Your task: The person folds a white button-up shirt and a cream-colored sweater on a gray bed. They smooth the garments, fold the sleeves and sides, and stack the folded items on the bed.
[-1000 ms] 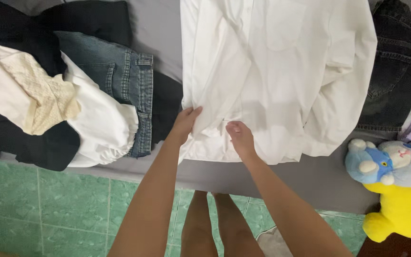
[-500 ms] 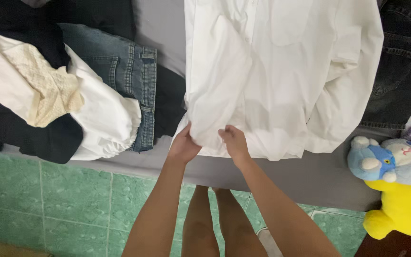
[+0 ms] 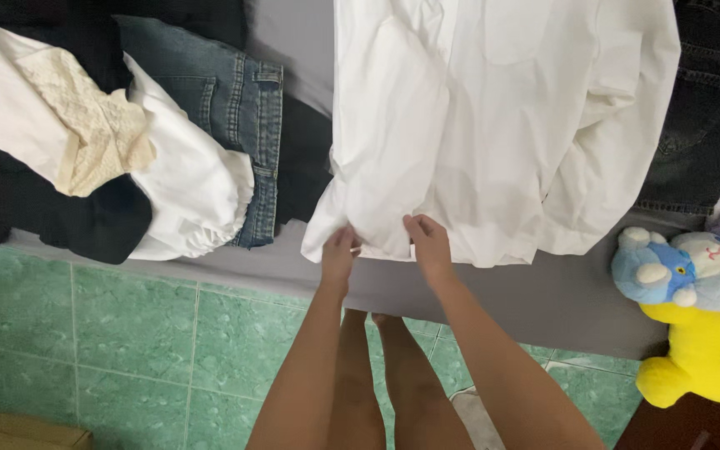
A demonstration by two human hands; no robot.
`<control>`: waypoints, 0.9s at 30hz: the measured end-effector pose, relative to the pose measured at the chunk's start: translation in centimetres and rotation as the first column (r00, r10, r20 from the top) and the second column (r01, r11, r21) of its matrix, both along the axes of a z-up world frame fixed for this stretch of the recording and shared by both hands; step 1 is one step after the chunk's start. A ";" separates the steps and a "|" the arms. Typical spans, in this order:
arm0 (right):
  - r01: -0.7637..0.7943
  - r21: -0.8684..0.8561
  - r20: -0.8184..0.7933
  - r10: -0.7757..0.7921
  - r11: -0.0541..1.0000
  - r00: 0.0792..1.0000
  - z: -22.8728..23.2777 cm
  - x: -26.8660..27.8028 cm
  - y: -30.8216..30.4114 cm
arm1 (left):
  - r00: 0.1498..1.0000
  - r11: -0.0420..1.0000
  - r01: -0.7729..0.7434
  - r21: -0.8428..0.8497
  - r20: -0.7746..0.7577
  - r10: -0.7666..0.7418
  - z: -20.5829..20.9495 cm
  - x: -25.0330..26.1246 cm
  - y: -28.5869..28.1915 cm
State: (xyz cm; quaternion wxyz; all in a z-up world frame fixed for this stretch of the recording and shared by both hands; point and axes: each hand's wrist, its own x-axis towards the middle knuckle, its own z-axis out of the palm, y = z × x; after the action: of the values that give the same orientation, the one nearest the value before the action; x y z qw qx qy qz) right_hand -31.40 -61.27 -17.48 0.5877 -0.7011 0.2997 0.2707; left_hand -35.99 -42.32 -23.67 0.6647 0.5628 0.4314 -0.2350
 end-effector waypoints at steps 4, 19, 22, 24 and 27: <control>0.060 0.090 -0.003 -0.060 0.994 0.998 -0.2 -0.6 -0.9 | 0.997 0.991 -0.076 -0.112 -0.036 0.072 1.5 1.2 -0.9; -0.174 -0.394 0.554 0.385 0.902 0.738 4.5 0.2 1.0 | 0.985 0.994 -0.068 -0.083 0.156 0.081 5.3 3.9 -1.7; -0.274 -0.370 0.502 0.439 0.888 0.745 4.7 0.5 0.7 | 0.960 0.965 0.004 -0.263 0.270 0.070 7.1 5.1 -2.3; -0.062 -0.185 0.331 0.122 0.981 0.936 4.0 1.8 0.7 | 0.891 0.979 0.149 -0.138 0.448 -0.072 8.5 6.6 -2.3; 0.336 0.266 0.081 -0.368 0.904 0.926 3.5 2.4 0.3 | 0.687 0.777 0.387 0.496 0.407 -0.602 11.0 7.6 -1.9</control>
State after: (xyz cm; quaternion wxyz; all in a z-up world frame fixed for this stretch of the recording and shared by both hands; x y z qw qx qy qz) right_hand -29.00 -61.02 -13.99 0.7278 -0.5725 0.3467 0.1494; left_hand -28.41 -44.21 -12.65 0.5490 0.8170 0.0882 -0.1527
